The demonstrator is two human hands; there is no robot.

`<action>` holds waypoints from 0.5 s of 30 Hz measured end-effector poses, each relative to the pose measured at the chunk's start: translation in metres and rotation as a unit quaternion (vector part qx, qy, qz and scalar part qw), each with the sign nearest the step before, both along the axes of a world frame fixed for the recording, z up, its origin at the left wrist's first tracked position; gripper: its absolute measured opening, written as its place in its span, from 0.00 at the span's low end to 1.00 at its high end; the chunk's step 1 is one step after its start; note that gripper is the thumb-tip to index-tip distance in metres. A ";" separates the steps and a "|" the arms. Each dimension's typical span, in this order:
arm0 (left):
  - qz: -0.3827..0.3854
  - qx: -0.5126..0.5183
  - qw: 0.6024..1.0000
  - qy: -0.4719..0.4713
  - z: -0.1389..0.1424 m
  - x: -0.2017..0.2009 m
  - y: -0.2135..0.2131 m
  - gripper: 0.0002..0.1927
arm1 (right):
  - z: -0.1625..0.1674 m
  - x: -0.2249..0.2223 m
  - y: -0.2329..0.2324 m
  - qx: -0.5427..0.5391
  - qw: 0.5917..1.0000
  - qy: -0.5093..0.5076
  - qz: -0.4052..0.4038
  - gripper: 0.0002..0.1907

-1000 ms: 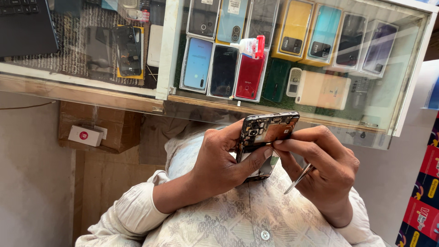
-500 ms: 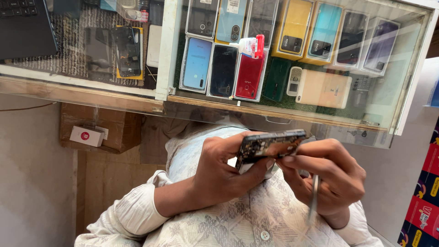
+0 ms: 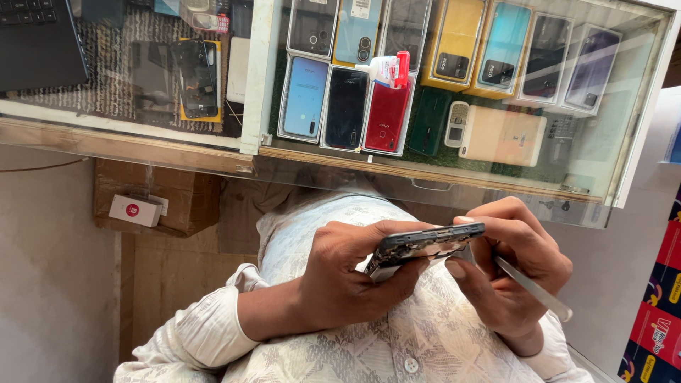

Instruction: The person holds a disassembled smartphone and uses a metal tool to pry and adjust internal components. They then use a pen to mark the battery area and continue manipulating the phone's internals. The phone remains open throughout the clip.

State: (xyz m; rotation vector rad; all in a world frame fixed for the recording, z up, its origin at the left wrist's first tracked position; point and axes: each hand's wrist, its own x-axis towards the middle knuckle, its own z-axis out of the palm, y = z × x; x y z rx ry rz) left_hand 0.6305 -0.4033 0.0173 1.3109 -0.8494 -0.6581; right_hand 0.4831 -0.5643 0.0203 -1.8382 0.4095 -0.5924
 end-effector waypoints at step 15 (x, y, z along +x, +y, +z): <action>-0.025 -0.028 0.999 -0.010 -0.002 -0.004 0.005 0.18 | 0.001 0.000 0.004 -0.025 0.999 0.038 0.007 0.18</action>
